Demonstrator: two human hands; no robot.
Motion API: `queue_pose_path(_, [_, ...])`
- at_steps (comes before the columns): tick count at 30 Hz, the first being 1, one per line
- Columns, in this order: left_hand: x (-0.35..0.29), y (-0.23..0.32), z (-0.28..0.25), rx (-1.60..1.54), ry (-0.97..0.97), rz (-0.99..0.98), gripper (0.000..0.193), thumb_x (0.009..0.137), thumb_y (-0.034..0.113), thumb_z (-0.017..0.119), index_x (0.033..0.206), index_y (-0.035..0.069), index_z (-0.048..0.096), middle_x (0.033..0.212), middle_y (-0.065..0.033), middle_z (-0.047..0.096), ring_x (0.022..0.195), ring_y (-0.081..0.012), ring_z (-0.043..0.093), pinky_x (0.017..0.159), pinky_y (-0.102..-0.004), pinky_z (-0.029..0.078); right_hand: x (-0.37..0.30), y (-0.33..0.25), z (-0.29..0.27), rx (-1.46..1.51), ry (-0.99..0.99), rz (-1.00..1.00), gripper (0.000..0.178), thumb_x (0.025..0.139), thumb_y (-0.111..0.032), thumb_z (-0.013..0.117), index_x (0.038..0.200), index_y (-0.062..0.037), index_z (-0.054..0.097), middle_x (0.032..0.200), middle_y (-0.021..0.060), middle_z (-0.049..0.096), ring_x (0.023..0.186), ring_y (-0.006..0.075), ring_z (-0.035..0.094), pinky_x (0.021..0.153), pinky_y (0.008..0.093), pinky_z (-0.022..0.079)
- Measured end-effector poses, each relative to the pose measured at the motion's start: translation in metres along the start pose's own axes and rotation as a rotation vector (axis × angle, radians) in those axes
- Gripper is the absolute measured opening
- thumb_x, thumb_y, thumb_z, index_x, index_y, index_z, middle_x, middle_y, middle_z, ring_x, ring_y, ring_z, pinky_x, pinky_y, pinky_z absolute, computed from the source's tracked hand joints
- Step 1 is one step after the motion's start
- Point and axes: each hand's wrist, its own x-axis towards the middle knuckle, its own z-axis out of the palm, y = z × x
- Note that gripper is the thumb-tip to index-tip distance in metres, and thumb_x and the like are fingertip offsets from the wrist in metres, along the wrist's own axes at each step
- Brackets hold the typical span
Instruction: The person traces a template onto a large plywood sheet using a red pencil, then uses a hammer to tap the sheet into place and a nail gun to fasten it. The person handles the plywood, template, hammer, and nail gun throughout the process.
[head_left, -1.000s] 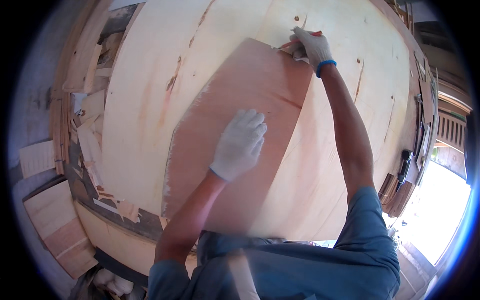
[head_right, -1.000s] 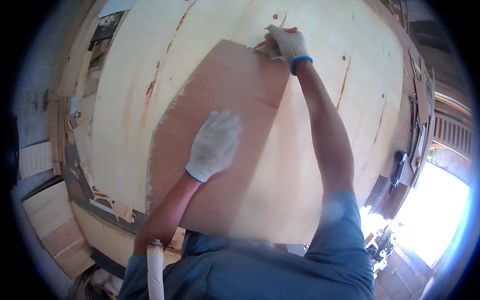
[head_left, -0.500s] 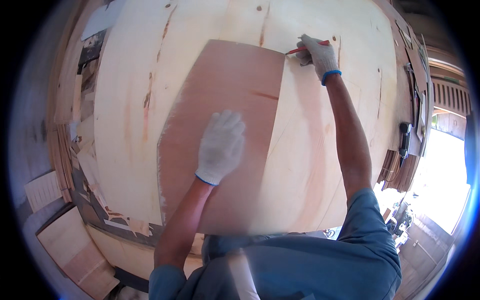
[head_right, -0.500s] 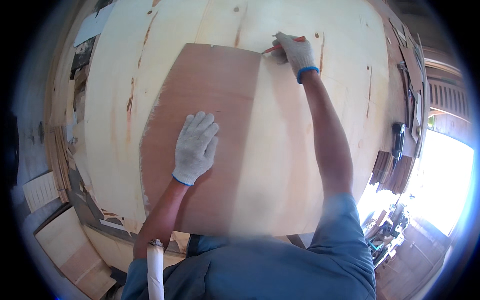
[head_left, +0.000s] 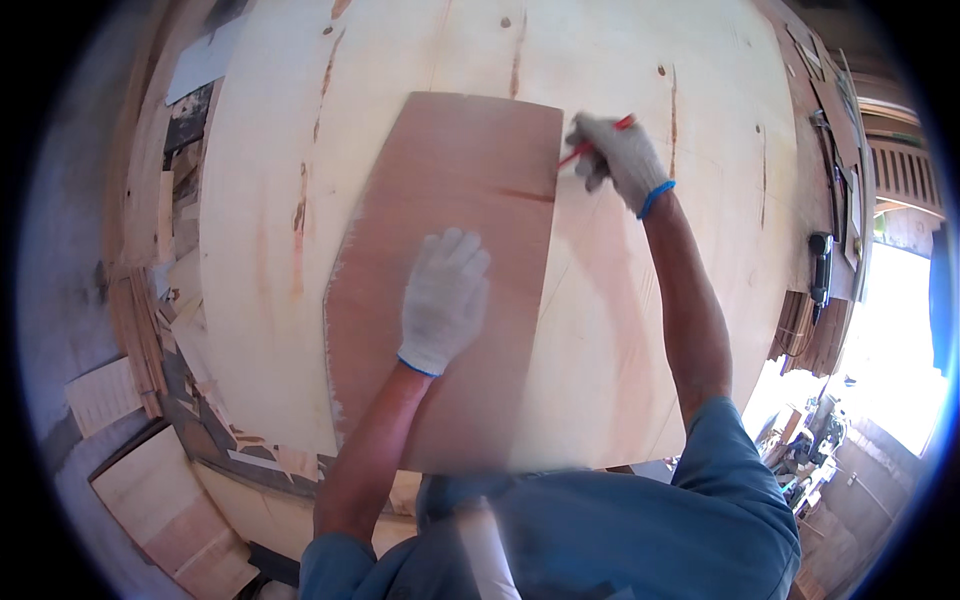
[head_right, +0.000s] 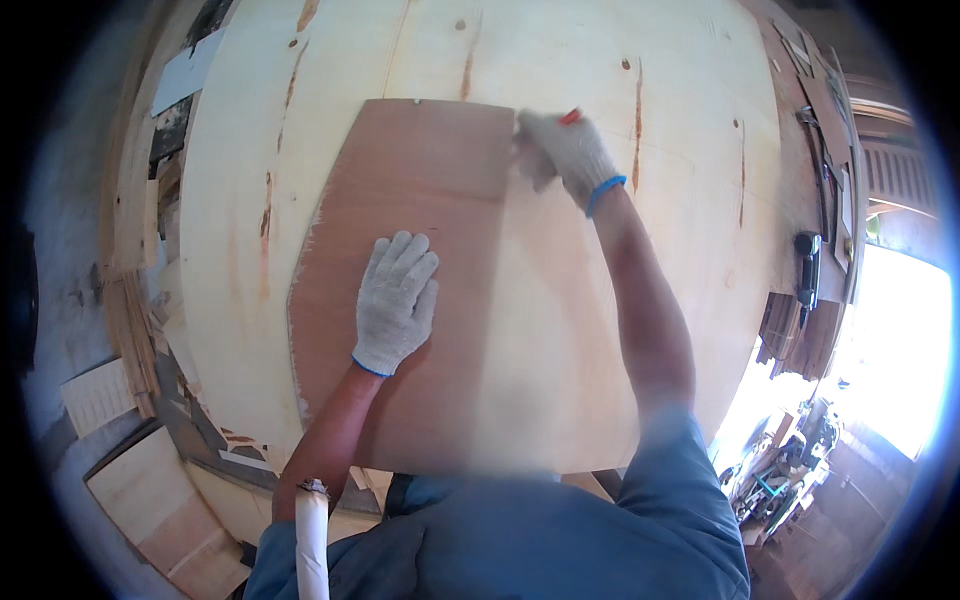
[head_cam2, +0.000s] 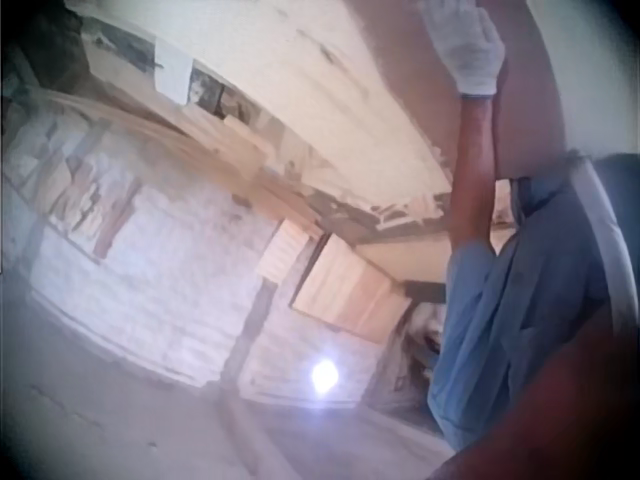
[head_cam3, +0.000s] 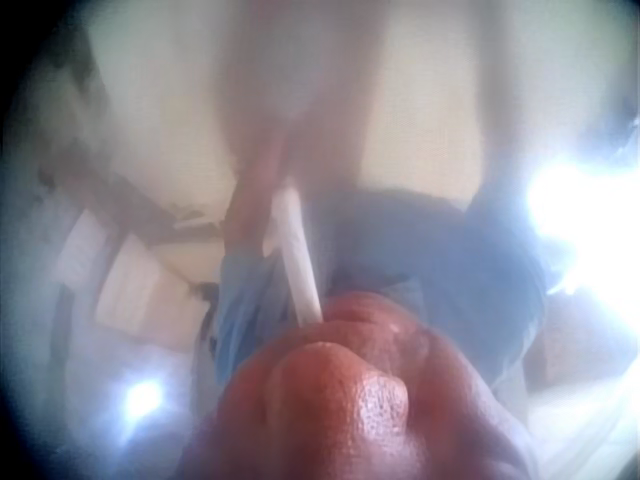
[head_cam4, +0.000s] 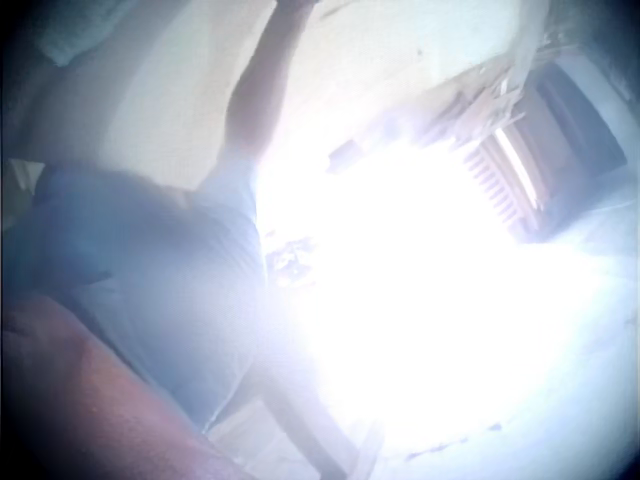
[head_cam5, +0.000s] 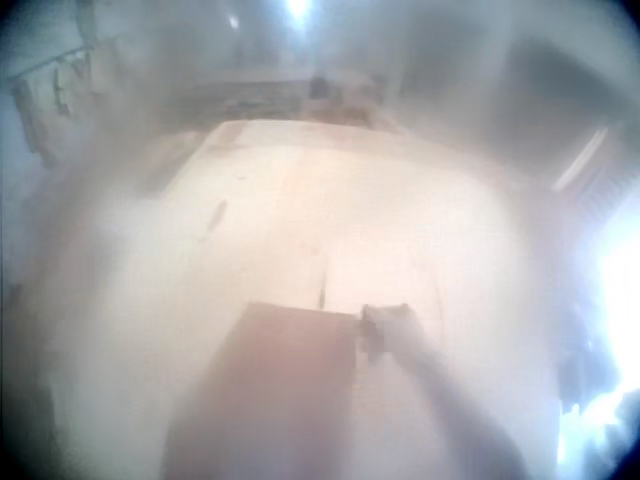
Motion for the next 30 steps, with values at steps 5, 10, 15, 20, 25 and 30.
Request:
queue_pose_path(5, [-0.003,-0.001,0.006,0.049,0.074,0.047,0.036,0.087,0.001,0.071,0.122,0.004,0.065,0.136,-0.0149,0.065,0.133,-0.0412,0.057,0.117,-0.0569,0.04,0.05,-0.005,0.037,0.298,-0.056,-0.308,0.032,0.097,-0.031,0.072,0.099,0.0011,0.073,0.086,0.0112,0.075,0.067,0.0162,0.068,0.068,0.0312,0.059])
queue_pose_path(10, [-0.005,0.0,0.003,0.055,0.078,0.043,0.038,0.088,0.004,0.072,0.125,0.004,0.065,0.138,-0.0155,0.065,0.135,-0.0407,0.057,0.119,-0.0578,0.04,0.07,-0.01,0.075,0.234,-0.038,-0.286,0.028,0.094,-0.028,0.073,0.095,-0.0006,0.079,0.085,0.0044,0.075,0.077,0.0106,0.067,0.073,0.0261,0.054])
queue_pose_path(15, [-0.005,-0.002,0.0,0.015,0.083,0.03,0.039,0.087,0.005,0.073,0.125,0.003,0.065,0.137,-0.0166,0.065,0.133,-0.0405,0.058,0.117,-0.0577,0.042,0.068,-0.02,0.087,0.032,-0.071,-0.339,0.032,0.095,-0.032,0.07,0.09,-0.0015,0.075,0.077,0.0054,0.072,0.065,0.0113,0.064,0.067,0.0267,0.055])
queue_pose_path(20, [-0.008,-0.006,0.004,0.022,0.13,0.06,0.039,0.087,0.005,0.073,0.125,0.004,0.065,0.137,-0.0167,0.065,0.133,-0.0407,0.058,0.117,-0.0579,0.042,0.089,-0.037,0.09,-0.549,-0.064,-0.505,0.028,0.096,-0.032,0.066,0.087,-0.0063,0.074,0.083,0.0064,0.075,0.071,0.0173,0.068,0.068,0.0328,0.056])
queue_pose_path(25, [-0.008,-0.007,0.005,-0.001,0.136,0.065,0.038,0.088,0.004,0.072,0.125,0.004,0.065,0.138,-0.0166,0.064,0.134,-0.0406,0.057,0.117,-0.0579,0.041,0.079,-0.04,0.114,-0.952,0.164,-0.714,0.017,0.099,-0.025,0.062,0.094,-0.0127,0.074,0.096,0.0072,0.076,0.085,0.0285,0.071,0.075,0.0446,0.056])
queue_pose_path(30, [-0.01,-0.005,0.009,0.012,0.044,0.034,0.034,0.09,0.008,0.07,0.124,0.005,0.065,0.139,-0.0161,0.062,0.137,-0.0392,0.054,0.119,-0.0564,0.039,0.054,0.003,0.068,-0.454,0.4,-1.06,0.019,0.101,-0.017,0.063,0.111,-0.0106,0.077,0.105,0.0125,0.077,0.095,0.0282,0.074,0.085,0.039,0.058])
